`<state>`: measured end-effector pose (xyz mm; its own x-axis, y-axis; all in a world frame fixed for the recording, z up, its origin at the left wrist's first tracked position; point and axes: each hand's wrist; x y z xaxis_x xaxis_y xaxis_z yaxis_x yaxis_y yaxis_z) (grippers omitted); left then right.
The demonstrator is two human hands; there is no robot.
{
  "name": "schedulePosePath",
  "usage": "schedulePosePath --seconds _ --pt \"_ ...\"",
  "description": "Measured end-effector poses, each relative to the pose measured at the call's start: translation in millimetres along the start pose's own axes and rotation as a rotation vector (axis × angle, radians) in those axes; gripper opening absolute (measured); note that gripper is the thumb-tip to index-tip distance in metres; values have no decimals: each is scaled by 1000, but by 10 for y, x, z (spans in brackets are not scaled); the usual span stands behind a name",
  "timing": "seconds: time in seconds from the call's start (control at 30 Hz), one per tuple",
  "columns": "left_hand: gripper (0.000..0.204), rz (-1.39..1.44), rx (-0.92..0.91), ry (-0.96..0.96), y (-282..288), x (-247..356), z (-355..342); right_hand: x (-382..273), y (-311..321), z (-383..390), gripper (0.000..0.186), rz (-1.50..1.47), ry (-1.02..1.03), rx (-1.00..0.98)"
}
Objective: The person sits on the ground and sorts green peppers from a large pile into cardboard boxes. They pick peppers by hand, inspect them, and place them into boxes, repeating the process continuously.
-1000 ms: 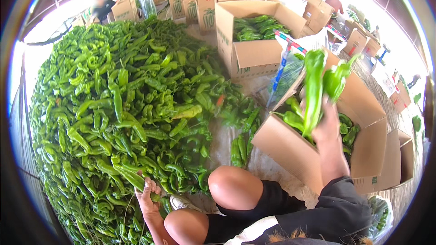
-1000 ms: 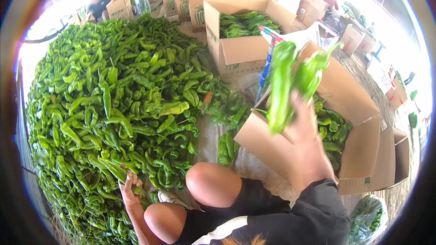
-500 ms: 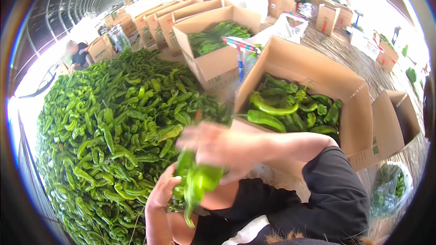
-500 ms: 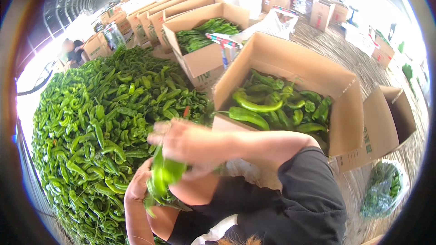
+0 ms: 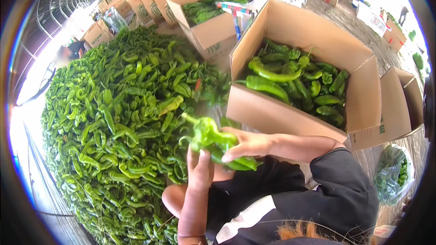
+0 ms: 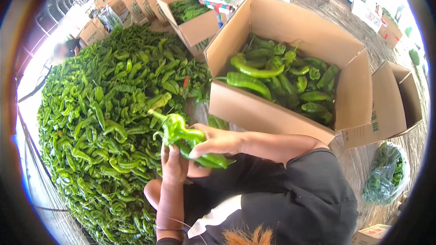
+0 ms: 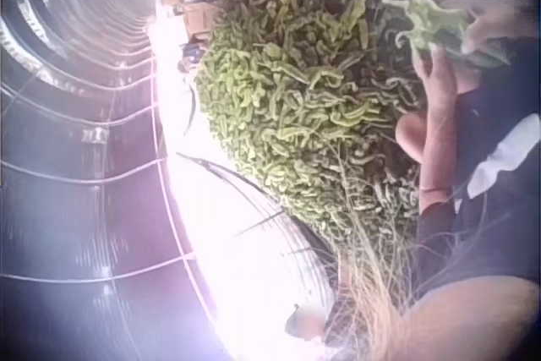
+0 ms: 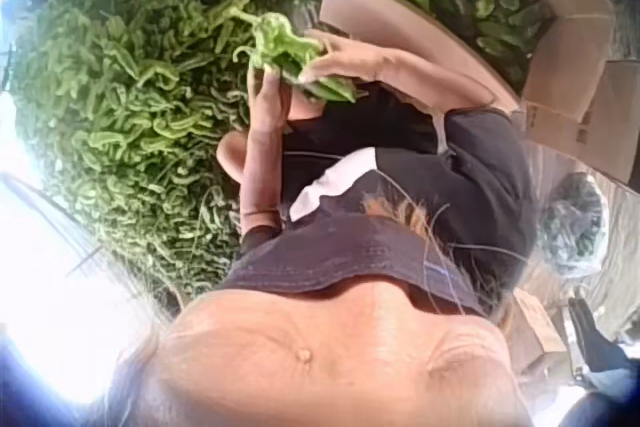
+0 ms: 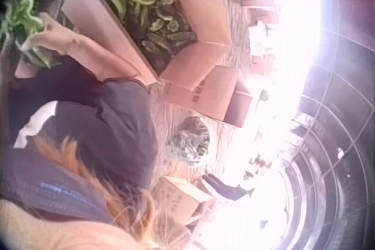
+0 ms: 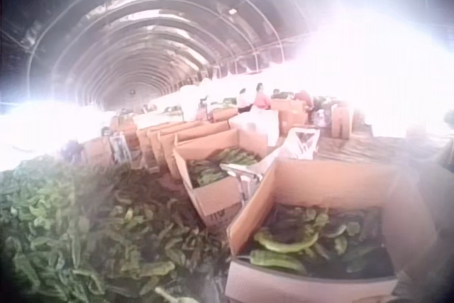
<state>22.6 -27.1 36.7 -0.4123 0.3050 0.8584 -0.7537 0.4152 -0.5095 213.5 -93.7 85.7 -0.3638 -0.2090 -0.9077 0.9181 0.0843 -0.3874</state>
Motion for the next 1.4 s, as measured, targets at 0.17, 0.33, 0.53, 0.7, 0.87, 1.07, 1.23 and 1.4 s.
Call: schedulePosePath --seconds 0.17,0.33,0.53,0.7,0.87,1.07,1.23,1.4 --pt "51 -62 12 95 -184 16 142 -119 571 476 63 149 192 121" --pt "32 -89 52 156 82 -93 115 -992 1719 634 71 978 487 1017" --pt "22 -223 -82 179 97 -164 81 -772 3132 93 61 989 -137 726" --pt "20 -24 -24 273 131 -119 82 -767 3594 -18 49 792 -188 707" --pt "21 -48 -11 267 186 -98 138 -651 2878 -279 52 1390 -152 509" --pt "22 -147 -31 236 137 -111 131 -152 3150 -196 42 1782 -19 921" --pt "23 -171 -62 207 240 -120 253 48 2642 -305 78 1934 113 755" --pt "24 -516 -146 181 179 86 273 -12 2801 -191 78 1834 129 684"
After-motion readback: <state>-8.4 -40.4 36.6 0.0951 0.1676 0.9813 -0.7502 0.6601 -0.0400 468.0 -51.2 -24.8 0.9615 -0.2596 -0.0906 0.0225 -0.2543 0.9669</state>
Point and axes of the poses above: each hand's wrist, its own z-axis away from the middle knuckle, its own y-axis out of the back of the hand, x = y × z, and after that the axes turned 10 degrees about x, right-handed
